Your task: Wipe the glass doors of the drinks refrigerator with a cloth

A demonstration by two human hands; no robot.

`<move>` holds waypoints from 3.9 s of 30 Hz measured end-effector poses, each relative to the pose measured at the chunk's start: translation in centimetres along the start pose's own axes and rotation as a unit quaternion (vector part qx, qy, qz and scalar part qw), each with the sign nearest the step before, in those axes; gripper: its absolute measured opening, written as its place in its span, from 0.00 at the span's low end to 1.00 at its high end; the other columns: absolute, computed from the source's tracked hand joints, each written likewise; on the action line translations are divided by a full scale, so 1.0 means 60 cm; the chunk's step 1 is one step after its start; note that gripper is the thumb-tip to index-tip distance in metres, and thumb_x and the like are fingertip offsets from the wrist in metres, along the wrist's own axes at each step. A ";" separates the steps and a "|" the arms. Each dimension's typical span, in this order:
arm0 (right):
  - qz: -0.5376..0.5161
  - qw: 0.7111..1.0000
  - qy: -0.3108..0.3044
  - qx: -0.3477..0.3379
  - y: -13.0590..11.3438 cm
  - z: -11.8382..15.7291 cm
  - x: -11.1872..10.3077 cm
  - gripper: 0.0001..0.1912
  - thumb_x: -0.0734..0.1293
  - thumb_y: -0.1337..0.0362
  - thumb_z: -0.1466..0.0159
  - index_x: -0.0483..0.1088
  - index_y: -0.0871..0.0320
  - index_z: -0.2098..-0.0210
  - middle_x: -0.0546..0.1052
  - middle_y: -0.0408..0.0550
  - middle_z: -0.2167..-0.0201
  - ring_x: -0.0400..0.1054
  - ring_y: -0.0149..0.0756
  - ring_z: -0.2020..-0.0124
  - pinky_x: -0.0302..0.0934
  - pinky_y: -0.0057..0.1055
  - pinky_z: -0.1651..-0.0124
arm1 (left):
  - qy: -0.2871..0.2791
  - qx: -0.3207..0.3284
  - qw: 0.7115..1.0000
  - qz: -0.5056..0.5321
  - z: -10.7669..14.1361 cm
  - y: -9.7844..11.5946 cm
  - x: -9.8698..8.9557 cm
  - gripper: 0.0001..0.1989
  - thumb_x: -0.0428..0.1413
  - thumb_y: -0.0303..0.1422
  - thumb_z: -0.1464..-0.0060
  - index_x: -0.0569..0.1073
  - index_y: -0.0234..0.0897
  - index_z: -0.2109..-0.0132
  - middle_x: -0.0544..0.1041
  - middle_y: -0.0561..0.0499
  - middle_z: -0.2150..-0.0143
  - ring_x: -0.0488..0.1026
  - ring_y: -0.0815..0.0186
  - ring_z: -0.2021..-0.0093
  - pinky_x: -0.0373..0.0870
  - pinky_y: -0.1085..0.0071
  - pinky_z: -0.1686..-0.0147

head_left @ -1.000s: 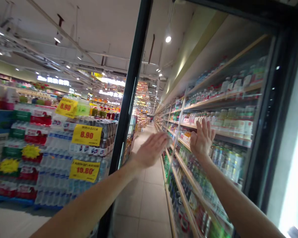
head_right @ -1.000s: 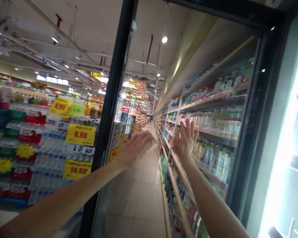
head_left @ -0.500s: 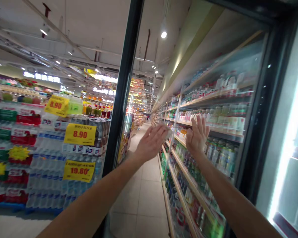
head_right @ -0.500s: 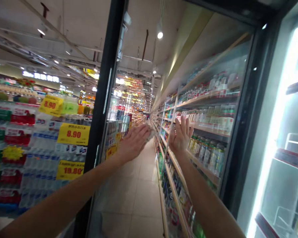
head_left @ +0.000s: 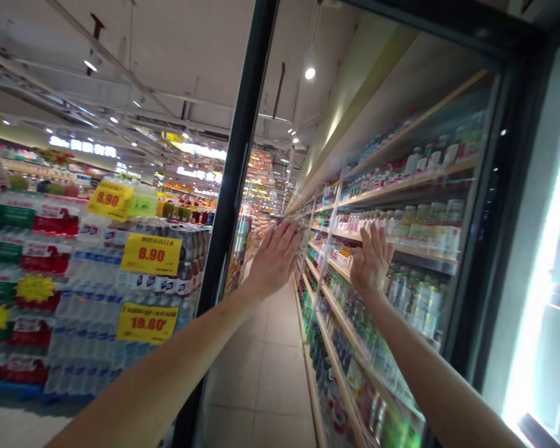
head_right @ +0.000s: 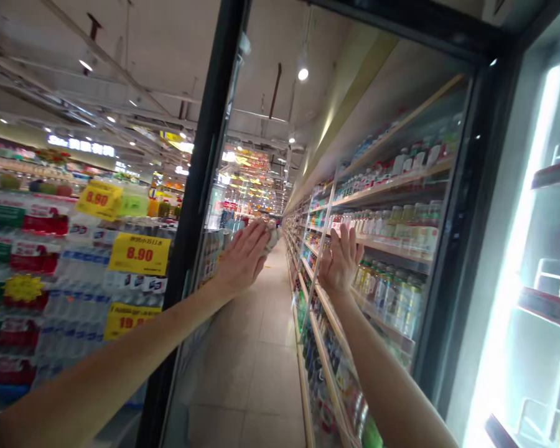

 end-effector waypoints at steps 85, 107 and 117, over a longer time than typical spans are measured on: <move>0.130 0.952 -0.025 0.274 0.205 0.214 -0.113 0.27 0.51 0.62 0.37 0.56 0.66 0.40 0.55 0.67 0.39 0.45 0.55 0.37 0.45 0.61 0.44 | 0.003 -0.149 0.986 0.070 0.218 0.088 0.018 0.31 0.47 0.38 0.42 0.46 0.41 0.35 0.59 0.43 0.38 0.49 0.57 0.35 0.42 0.52 0.38; 0.084 0.983 0.008 0.164 0.144 0.088 -0.072 0.26 0.53 0.63 0.39 0.61 0.60 0.42 0.58 0.58 0.39 0.49 0.48 0.37 0.47 0.53 0.41 | 0.014 -0.128 0.991 0.032 0.215 0.091 0.000 0.24 0.47 0.34 0.43 0.60 0.38 0.39 0.67 0.46 0.42 0.47 0.62 0.34 0.40 0.60 0.36; 0.077 0.992 -0.056 0.078 0.184 0.098 -0.079 0.25 0.54 0.60 0.40 0.65 0.60 0.45 0.59 0.57 0.39 0.51 0.48 0.38 0.48 0.52 0.40 | -0.007 -0.121 0.993 0.010 0.216 0.104 -0.011 0.21 0.47 0.35 0.44 0.65 0.36 0.44 0.67 0.46 0.42 0.46 0.62 0.34 0.39 0.60 0.36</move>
Point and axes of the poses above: each hand's wrist, its own z-axis away from the middle knuckle, its own x-axis out of the palm, y = z × x, the point moved 7 cm from there along -z, towards the middle knuckle
